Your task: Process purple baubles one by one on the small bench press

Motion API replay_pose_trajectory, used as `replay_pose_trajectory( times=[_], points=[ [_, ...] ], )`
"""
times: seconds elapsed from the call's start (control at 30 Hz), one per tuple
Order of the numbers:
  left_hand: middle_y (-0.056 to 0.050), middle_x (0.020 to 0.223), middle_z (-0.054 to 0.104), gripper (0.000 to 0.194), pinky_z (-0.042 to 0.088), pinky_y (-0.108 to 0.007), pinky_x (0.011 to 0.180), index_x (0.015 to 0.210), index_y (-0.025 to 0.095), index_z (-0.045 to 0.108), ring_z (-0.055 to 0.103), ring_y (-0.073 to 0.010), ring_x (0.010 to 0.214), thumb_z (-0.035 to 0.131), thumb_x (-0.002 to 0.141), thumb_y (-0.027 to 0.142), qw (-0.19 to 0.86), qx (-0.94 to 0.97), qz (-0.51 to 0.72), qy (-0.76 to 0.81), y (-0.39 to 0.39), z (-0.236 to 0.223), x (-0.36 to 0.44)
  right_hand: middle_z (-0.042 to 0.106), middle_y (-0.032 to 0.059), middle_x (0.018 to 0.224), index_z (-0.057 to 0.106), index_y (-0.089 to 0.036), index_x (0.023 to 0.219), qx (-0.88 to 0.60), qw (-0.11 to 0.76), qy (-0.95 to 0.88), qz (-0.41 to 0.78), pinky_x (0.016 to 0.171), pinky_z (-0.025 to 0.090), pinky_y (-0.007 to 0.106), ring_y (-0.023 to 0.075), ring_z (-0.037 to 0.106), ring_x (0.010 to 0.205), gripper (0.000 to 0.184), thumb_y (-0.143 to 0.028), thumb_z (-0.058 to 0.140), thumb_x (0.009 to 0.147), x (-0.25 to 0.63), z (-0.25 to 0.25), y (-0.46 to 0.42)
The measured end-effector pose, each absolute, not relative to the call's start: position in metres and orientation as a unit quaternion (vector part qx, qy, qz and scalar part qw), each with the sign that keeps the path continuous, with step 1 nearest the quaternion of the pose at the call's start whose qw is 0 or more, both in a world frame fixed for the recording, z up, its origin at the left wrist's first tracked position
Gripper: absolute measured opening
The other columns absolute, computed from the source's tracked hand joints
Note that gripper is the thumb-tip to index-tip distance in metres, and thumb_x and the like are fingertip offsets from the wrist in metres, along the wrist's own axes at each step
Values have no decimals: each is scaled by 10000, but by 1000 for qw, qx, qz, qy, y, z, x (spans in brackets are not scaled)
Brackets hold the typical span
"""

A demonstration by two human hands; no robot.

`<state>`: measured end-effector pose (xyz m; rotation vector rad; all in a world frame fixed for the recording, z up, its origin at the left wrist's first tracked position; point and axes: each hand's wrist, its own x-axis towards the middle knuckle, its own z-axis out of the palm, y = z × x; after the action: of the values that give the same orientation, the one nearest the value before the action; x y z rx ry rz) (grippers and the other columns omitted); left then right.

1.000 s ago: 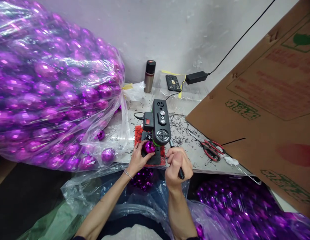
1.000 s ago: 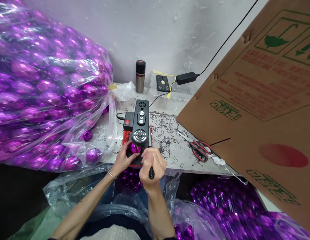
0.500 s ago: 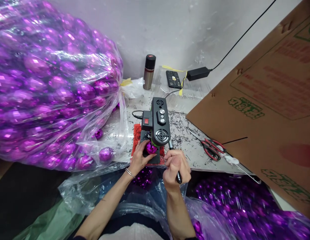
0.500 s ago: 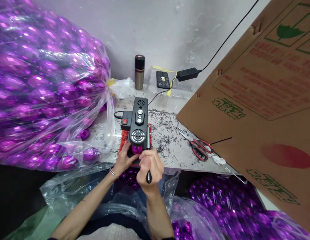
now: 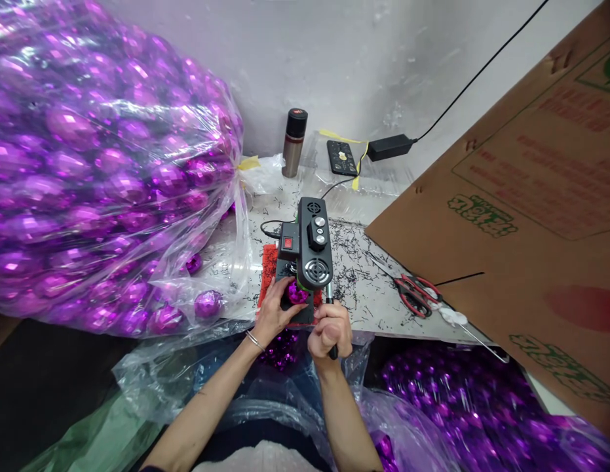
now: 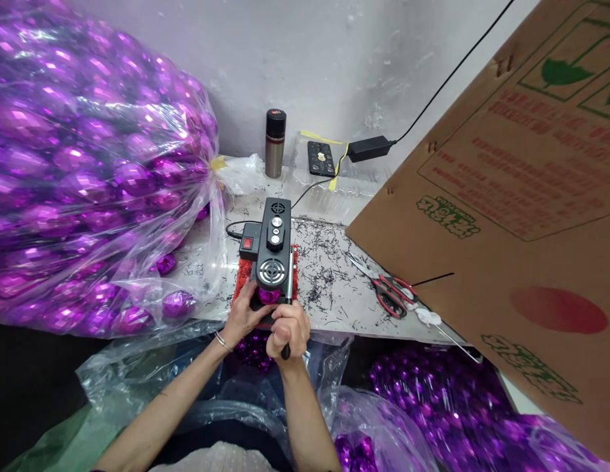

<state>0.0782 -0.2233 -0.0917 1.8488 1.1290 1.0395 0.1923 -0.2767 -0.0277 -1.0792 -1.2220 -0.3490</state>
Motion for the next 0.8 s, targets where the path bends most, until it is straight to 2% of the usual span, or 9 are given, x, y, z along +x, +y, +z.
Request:
replay_pose_trajectory(
  times=[0.2, 0.53, 0.7, 0.8],
  points=[
    [-105, 1355, 744, 572, 381, -573, 1293, 1380, 258, 616, 684, -323, 1337, 817, 885, 464, 355, 719, 413, 431, -222, -96, 80, 567, -36, 666, 471, -236, 717, -471, 666, -555, -161, 680, 489, 335, 118, 545, 574, 401, -248, 338, 1095, 195, -30, -275],
    [-97, 1337, 753, 584, 399, -574, 1284, 1366, 263, 632, 709, -315, 1298, 869, 843, 370, 361, 715, 415, 431, -221, -97, 83, 594, -38, 691, 483, -235, 730, -453, 623, -613, -176, 655, 506, 310, 112, 581, 586, 382, -250, 363, 1092, 204, -40, -275],
    [-110, 1353, 743, 608, 423, -577, 1268, 1374, 251, 625, 693, -322, 1326, 877, 834, 371, 366, 716, 407, 434, -219, -94, 83, 561, -31, 648, 471, -229, 673, -457, 677, -561, -133, 609, 451, 306, 116, 544, 562, 401, -180, 384, 1060, 201, -10, -275],
    [-134, 1391, 726, 567, 390, -605, 1285, 1394, 233, 608, 674, -320, 1357, 820, 885, 368, 363, 741, 395, 404, -230, -89, 75, 541, -32, 628, 497, -226, 668, -483, 671, -555, -92, 568, 409, 298, 132, 582, 593, 372, -124, 454, 1023, 200, 15, -279]
  ],
)
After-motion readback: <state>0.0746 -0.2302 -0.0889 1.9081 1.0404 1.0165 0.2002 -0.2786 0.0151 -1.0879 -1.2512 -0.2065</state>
